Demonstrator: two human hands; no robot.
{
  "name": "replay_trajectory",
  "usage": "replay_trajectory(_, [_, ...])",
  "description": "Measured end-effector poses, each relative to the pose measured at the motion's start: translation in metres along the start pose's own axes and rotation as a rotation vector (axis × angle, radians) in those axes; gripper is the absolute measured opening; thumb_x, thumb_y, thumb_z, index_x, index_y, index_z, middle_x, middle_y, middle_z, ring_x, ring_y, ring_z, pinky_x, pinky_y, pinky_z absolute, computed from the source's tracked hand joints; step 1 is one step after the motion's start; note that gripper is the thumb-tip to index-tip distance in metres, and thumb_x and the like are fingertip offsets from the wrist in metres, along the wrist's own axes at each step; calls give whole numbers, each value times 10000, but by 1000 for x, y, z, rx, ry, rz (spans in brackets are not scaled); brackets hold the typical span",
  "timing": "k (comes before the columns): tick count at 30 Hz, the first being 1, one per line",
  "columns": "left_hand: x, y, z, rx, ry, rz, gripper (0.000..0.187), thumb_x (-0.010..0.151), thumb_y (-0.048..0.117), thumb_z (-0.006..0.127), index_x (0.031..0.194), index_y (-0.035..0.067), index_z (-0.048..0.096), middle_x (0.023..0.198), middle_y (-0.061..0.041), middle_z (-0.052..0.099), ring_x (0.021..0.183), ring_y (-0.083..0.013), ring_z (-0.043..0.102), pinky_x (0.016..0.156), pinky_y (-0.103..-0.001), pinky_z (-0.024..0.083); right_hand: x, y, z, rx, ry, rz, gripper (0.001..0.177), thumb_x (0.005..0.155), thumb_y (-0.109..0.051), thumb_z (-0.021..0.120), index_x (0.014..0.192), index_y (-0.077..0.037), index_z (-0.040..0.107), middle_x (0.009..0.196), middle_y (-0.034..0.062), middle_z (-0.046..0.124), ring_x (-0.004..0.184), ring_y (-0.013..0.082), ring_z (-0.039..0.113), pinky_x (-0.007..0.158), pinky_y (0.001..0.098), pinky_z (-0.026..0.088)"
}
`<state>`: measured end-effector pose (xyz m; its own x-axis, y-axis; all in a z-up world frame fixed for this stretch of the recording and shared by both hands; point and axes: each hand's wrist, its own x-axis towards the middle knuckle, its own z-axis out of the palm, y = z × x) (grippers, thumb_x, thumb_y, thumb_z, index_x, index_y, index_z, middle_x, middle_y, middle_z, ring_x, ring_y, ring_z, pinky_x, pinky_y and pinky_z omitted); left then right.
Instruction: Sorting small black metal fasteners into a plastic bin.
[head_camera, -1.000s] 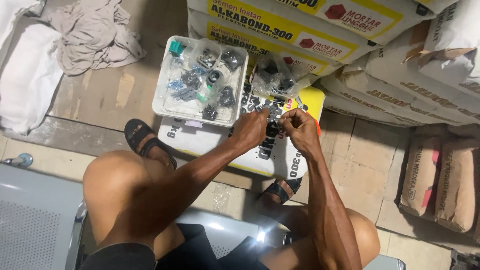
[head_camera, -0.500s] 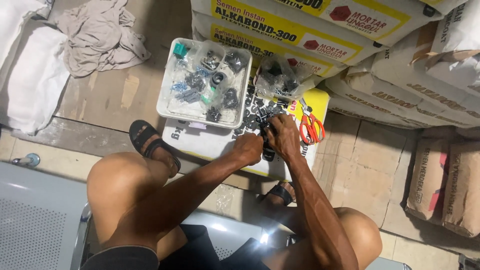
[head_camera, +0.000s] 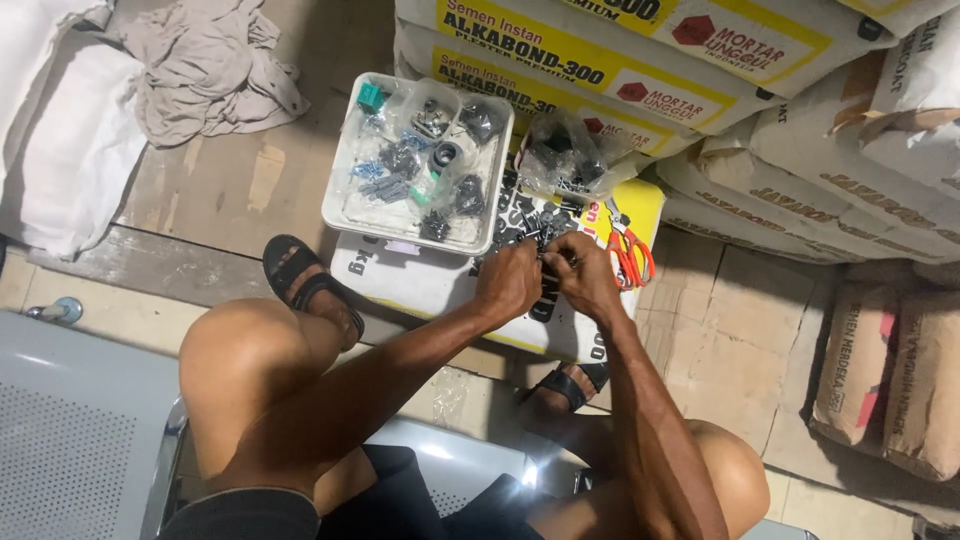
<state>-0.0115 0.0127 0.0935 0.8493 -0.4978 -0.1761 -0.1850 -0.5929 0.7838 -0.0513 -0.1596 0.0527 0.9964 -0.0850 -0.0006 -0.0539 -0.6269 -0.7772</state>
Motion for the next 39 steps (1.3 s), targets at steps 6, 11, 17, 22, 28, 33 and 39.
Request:
replay_trajectory(6, [4,26,-17,-1021,2,-76,216,960,54,641,1117,-87,689,897,-239,701,721,-212,732,620,-310,664,-3,-66,-60,387,10,112,42,966,-33,703,1007,-31,693,820,81,681,782,135,610,666,288,517])
replay_trajectory(11, [8,39,-36,-1216,-48,-249,194,883,15,712,1029,-106,669,859,-201,692,708,-206,751,665,-302,686,-5,-85,-67,244,163,-12,87,944,-3,718,1024,-37,720,849,116,690,763,194,648,652,307,530])
replay_trajectory(17, [13,40,-33,-1301,-82,-382,213,877,85,768,1022,-54,699,845,-187,717,732,-208,759,709,-321,686,-8,-104,-73,55,233,-157,167,842,50,791,989,-21,756,832,154,682,683,260,662,616,360,541])
replay_trajectory(22, [17,38,-29,-1377,-190,-402,246,887,152,806,1031,-18,700,905,-172,754,790,-204,770,772,-343,679,-9,-115,-82,57,248,-132,165,822,16,822,963,-49,764,769,100,690,634,208,678,581,311,545])
replay_trajectory(28, [26,30,-11,-1087,-154,-308,183,890,106,747,991,-36,696,815,-157,731,696,-171,727,680,-308,656,-15,-96,-77,31,214,-68,161,787,-17,820,919,-50,735,697,76,678,594,204,672,576,332,545])
replay_trajectory(33, [25,19,18,-639,44,-91,120,852,126,674,850,15,719,625,-131,695,581,-197,685,488,-298,538,-19,-86,-65,-137,124,-75,133,784,-42,796,867,-51,692,693,141,680,612,296,695,568,396,547])
replay_trajectory(39, [36,-6,52,-549,47,-59,158,847,170,635,814,39,718,570,-94,652,567,-197,633,500,-321,477,-31,-122,-103,60,-157,129,76,771,-28,749,800,-55,685,589,91,658,564,194,612,560,355,521])
